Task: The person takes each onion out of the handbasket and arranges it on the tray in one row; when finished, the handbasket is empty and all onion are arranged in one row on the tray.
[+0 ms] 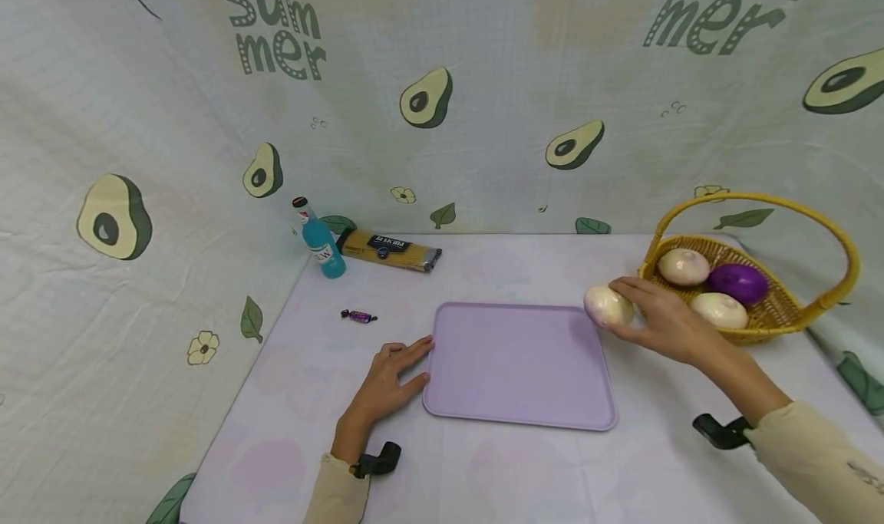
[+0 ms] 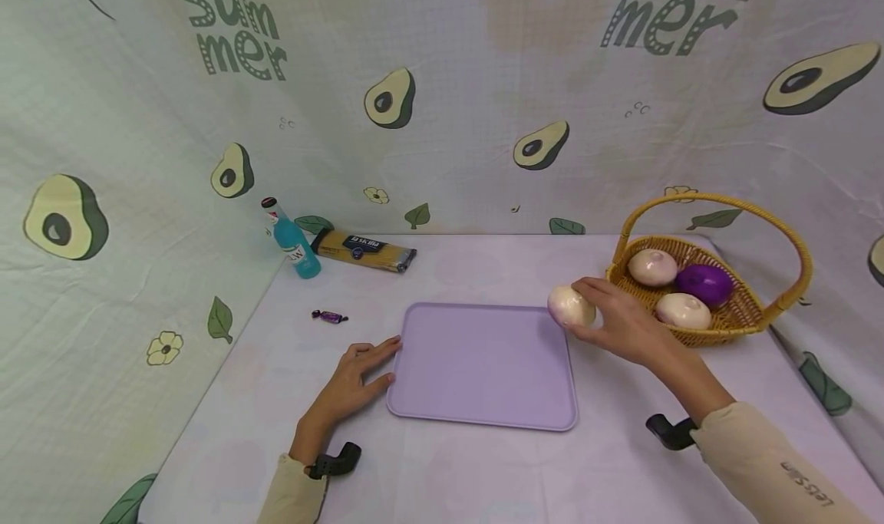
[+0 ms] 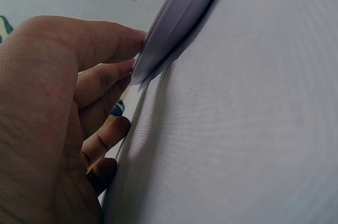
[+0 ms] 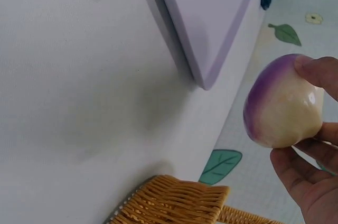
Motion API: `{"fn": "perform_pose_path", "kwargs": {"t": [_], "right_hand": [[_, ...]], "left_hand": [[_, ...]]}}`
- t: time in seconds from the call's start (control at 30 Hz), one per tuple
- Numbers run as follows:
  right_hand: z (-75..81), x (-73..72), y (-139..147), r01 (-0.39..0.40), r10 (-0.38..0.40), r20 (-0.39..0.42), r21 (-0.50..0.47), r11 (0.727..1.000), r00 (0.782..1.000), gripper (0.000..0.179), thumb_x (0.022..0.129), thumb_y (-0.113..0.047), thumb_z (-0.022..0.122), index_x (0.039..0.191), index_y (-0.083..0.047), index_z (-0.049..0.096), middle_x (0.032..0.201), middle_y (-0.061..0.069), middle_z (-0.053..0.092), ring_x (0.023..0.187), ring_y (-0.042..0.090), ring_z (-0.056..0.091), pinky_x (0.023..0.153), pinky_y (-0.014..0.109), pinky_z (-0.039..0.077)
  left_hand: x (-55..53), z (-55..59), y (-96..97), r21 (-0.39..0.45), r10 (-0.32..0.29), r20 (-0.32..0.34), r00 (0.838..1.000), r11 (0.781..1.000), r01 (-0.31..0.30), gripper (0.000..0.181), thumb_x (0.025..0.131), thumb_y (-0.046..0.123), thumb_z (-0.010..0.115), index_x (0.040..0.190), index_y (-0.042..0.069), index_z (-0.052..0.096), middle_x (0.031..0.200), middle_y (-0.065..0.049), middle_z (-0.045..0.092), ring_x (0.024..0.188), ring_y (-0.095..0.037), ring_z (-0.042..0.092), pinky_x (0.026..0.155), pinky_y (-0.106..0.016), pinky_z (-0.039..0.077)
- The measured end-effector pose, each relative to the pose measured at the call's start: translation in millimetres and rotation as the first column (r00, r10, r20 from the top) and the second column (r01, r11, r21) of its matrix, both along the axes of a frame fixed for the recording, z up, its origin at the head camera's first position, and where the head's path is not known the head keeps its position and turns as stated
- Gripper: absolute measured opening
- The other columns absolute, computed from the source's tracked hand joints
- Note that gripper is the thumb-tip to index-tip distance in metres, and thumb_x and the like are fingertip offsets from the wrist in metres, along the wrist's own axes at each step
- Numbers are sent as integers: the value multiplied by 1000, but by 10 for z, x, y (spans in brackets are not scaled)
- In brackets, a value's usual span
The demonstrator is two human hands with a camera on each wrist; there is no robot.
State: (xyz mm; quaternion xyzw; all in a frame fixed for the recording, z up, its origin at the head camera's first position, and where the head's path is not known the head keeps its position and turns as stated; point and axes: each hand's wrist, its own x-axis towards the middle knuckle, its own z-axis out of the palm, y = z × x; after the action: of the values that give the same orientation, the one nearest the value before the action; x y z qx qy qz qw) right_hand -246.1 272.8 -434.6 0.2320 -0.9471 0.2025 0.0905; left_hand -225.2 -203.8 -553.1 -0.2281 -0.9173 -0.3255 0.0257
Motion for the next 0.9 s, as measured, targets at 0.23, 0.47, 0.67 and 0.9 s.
{"fn": "perform_pose_path", "kwargs": {"t": [0.23, 0.47, 0.67, 0.9], "right_hand": [[-42, -12, -36, -17, 17, -5, -15, 1000, 1000, 66, 80, -27, 85, 131, 6, 59, 134, 27, 55, 122, 48, 50, 95, 63, 42], [-56, -14, -73, -19, 19, 0, -12, 1000, 1000, 69, 78, -26, 87, 133, 5, 58, 135, 27, 54, 122, 48, 51, 94, 63, 43], [-65, -20, -96, -27, 27, 0, -10, 1000, 1000, 69, 79, -27, 87, 132, 5, 58, 134, 28, 55, 121, 48, 50, 94, 63, 43], [-75, -9, -129, -28, 28, 2, -17, 999, 1000, 66, 79, -24, 86, 132, 5, 59, 135, 27, 55, 122, 47, 51, 95, 62, 43]], "left_hand": [[2, 4, 0, 4, 1, 6, 1000, 1000, -1, 55, 96, 39, 64, 149, 29, 50, 153, 18, 42, 123, -21, 39, 99, -53, 33], [-13, -24, -1, -4, 5, -5, 1000, 1000, -5, 55, 96, 39, 64, 149, 30, 51, 153, 19, 42, 123, -20, 40, 98, -52, 34], [-11, -28, 1, -14, 13, -9, 1000, 1000, -13, 55, 97, 40, 64, 149, 31, 50, 153, 21, 41, 123, -20, 40, 98, -52, 34], [-2, -4, 4, -8, 14, 5, 1000, 1000, -14, 55, 96, 41, 64, 149, 32, 50, 153, 21, 41, 122, -19, 40, 98, -52, 34]]}}
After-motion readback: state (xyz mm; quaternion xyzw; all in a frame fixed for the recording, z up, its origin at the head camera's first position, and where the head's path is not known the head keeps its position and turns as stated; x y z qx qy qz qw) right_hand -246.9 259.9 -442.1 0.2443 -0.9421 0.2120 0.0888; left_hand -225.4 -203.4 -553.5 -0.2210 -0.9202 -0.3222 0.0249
